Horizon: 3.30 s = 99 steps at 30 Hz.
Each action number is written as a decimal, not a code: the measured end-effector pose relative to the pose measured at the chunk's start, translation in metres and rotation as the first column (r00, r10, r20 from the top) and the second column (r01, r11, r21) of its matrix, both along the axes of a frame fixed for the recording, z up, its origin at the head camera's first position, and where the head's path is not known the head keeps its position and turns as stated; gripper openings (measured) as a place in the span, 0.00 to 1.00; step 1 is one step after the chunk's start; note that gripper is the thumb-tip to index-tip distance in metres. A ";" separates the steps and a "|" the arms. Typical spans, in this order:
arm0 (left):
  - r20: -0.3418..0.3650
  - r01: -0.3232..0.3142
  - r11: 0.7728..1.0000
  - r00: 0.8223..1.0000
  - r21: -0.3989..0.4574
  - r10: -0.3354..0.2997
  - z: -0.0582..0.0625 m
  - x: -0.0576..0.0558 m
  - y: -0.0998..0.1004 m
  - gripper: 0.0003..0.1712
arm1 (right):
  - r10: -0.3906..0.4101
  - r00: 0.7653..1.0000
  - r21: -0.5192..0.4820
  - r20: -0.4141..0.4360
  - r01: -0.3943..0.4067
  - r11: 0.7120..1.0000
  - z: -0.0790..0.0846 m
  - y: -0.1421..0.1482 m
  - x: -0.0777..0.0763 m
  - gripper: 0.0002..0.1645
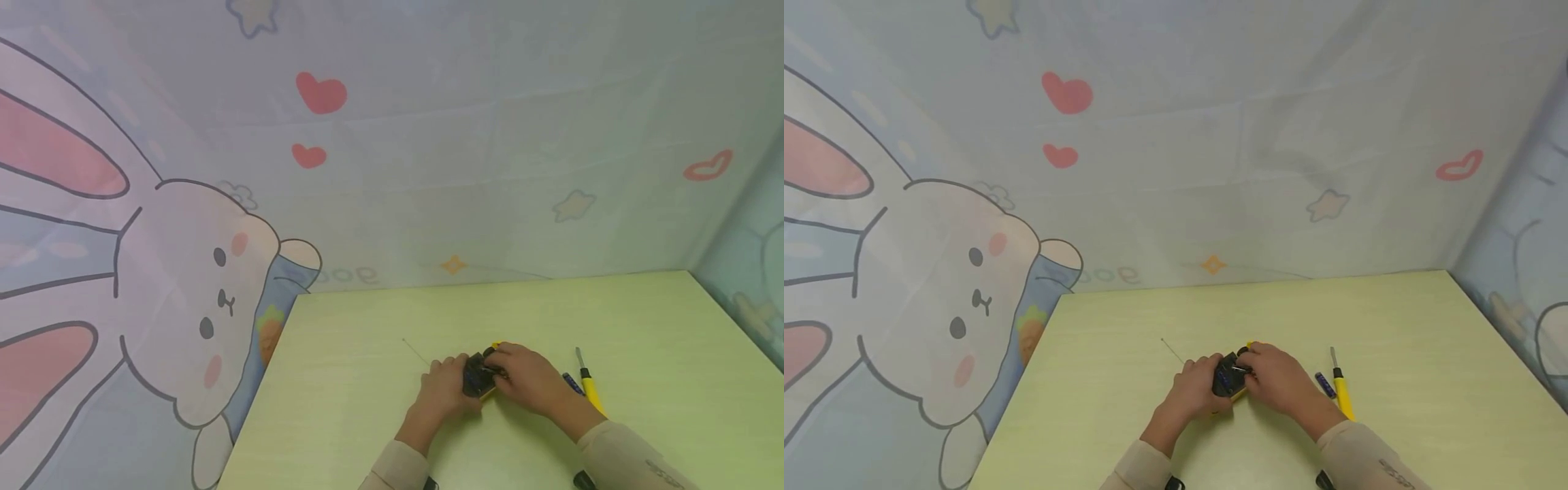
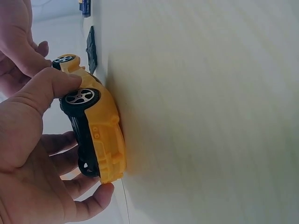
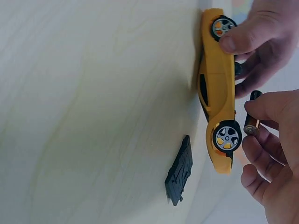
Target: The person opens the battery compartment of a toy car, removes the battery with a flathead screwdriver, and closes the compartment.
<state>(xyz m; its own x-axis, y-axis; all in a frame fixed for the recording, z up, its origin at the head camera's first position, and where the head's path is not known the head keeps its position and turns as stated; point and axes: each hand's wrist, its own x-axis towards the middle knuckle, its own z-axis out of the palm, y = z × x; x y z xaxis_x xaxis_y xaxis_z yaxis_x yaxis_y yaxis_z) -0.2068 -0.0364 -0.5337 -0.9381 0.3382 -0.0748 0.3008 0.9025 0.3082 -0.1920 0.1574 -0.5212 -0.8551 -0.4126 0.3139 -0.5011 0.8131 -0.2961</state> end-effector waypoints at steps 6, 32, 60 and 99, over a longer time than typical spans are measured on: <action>0.001 -0.006 1.000 1.000 0.021 0.006 0.003 0.001 0.002 0.50 | -0.053 0.998 -0.065 0.044 0.056 0.996 0.001 0.010 0.005 0.14; 0.029 -0.007 0.998 1.000 0.069 0.005 0.003 0.002 -0.001 0.50 | -0.253 0.961 -0.115 0.109 0.265 0.957 -0.020 0.065 0.027 0.20; 0.021 -0.007 0.998 1.000 0.068 0.005 0.005 0.005 -0.003 0.48 | -0.294 0.943 0.044 0.154 0.291 0.956 -0.034 0.070 0.037 0.19; 0.064 -0.010 0.996 0.998 0.089 0.005 0.004 0.000 -0.008 0.51 | -0.152 0.988 -0.077 0.037 0.154 0.985 0.003 0.015 0.020 0.21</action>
